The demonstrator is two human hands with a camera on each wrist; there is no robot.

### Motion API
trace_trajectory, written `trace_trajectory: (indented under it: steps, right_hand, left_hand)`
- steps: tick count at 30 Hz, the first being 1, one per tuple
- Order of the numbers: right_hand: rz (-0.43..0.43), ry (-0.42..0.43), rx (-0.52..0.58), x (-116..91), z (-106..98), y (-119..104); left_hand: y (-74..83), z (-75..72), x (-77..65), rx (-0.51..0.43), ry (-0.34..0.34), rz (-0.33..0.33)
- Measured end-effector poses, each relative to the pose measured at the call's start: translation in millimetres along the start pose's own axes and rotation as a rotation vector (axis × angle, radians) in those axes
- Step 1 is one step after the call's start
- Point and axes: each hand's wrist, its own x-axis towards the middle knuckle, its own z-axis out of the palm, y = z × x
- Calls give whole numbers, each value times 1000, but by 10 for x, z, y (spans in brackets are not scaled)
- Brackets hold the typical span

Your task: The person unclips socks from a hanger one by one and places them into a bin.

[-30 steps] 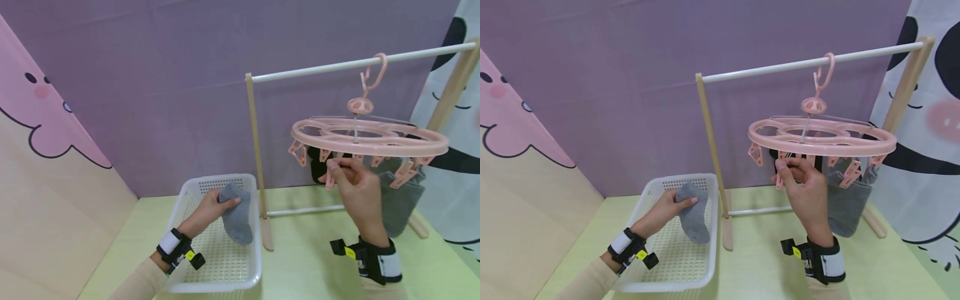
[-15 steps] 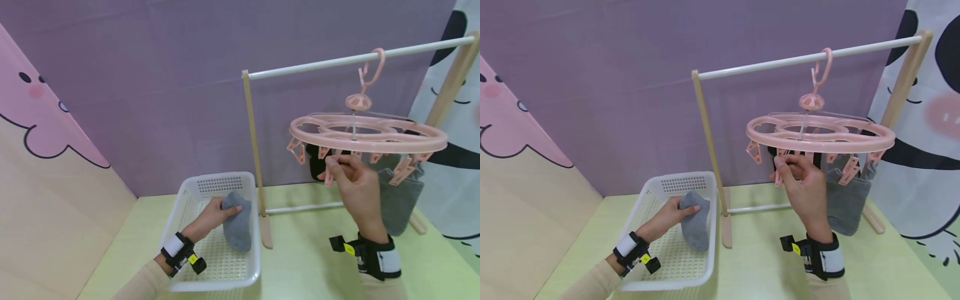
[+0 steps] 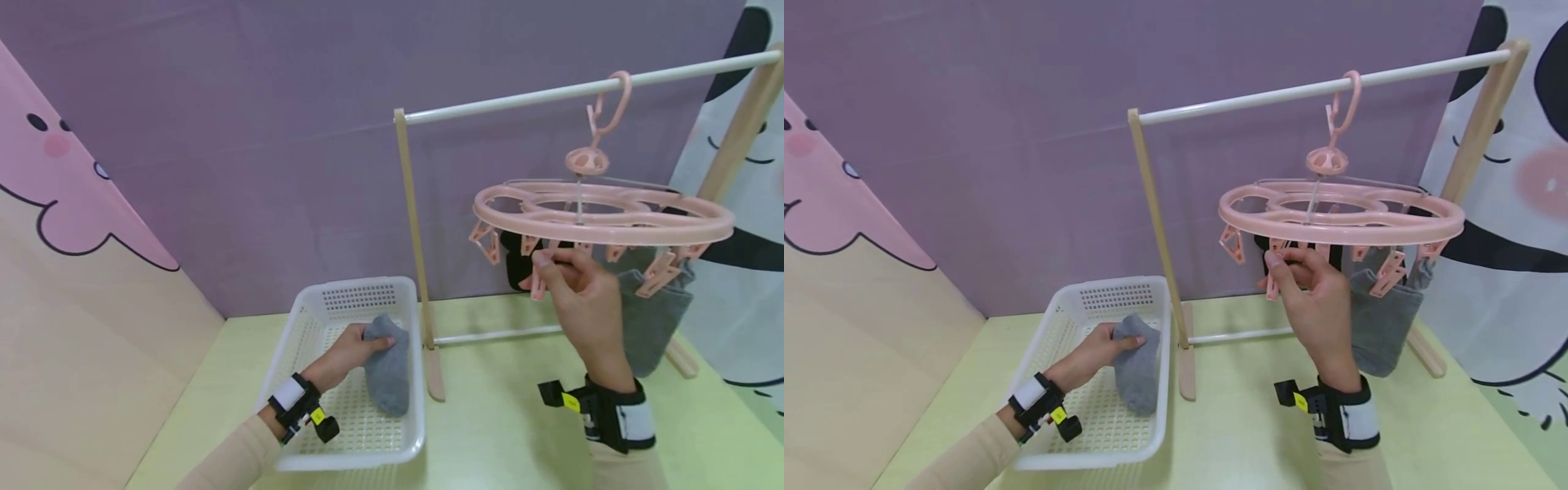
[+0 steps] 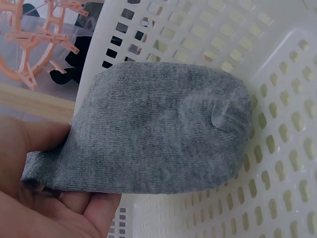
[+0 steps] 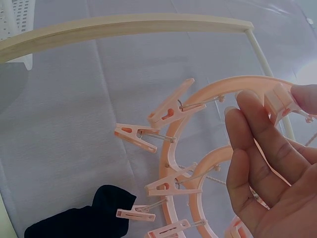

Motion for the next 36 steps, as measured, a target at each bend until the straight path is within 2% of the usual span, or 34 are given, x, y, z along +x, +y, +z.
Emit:
trace_trajectory:
  steps: [10, 16, 20, 30, 36]
  right_hand:
    - [8, -2, -14, 1, 0, -15]
    - [0, -9, -44, -10, -8, -18]
    - [8, -13, -43, -14, -7, -15]
    - [23, -16, -31, -11, 28, -21]
    - [30, -14, -46, -28, 16, -18]
  left_hand:
    - [15, -69, 28, -87, -36, -46]
    - [2, -106, 80, -72, -52, -47]
    - [-14, -133, 111, -50, -49, -23]
    - [-64, -208, 202, 91, 79, 27]
    - [-99, -240, 272, 185, 96, 23]
